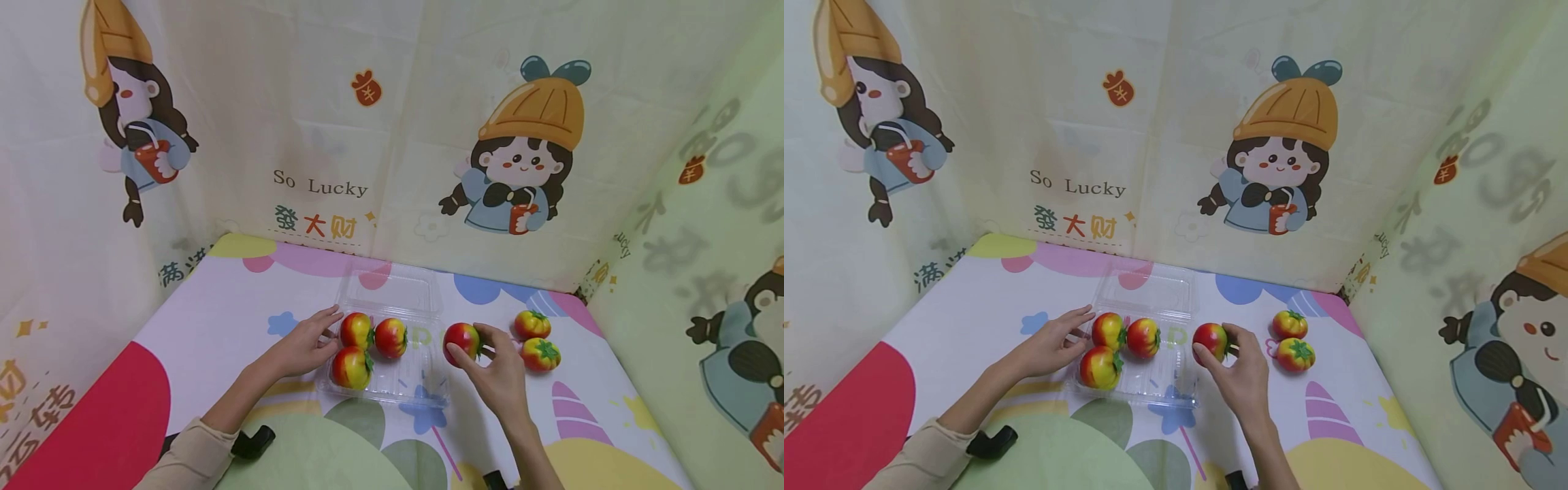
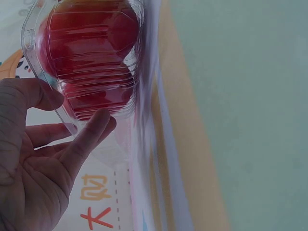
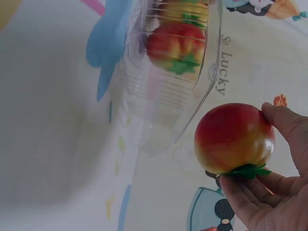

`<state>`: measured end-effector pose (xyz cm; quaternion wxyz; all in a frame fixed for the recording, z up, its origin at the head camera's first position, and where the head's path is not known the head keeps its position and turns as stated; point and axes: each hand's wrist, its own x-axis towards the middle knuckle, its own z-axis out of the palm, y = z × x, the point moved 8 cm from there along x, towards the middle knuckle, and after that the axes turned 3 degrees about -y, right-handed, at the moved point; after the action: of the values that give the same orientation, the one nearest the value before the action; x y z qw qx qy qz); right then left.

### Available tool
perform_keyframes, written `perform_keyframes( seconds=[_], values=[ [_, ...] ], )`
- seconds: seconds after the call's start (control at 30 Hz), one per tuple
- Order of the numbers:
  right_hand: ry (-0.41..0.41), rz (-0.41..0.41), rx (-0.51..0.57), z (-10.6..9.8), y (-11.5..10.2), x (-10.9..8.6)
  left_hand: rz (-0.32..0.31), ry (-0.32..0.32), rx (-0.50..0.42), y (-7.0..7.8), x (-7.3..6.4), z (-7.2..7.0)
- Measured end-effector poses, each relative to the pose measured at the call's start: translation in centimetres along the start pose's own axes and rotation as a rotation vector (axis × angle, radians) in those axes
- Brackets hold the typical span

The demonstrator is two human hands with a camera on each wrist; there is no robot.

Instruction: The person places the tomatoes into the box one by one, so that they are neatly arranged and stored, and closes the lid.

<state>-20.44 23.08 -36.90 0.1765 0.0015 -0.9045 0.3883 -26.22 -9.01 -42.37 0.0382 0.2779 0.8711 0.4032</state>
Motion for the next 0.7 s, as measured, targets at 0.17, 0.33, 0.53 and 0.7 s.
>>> perform_keyframes(
  seconds=[0.17, 0.33, 0.53, 0.7],
  values=[
    [-0.008, 0.000, 0.009, 0.4, -0.3, 0.0, 0.005, 0.002, -0.005, 0.0, 0.0, 0.0],
    [-0.022, 0.002, 0.016, 0.9, -0.7, 0.0, 0.007, 0.002, -0.002, 0.0, 0.0, 0.0],
    [-0.039, -0.014, 0.042, 1.5, -1.2, -0.1, 0.007, -0.001, -0.014, 0.1, 0.0, 0.0],
    [-0.058, -0.026, 0.055, 2.2, -1.6, -0.3, 0.009, -0.002, -0.016, 0.0, 0.1, 0.0]
  ],
)
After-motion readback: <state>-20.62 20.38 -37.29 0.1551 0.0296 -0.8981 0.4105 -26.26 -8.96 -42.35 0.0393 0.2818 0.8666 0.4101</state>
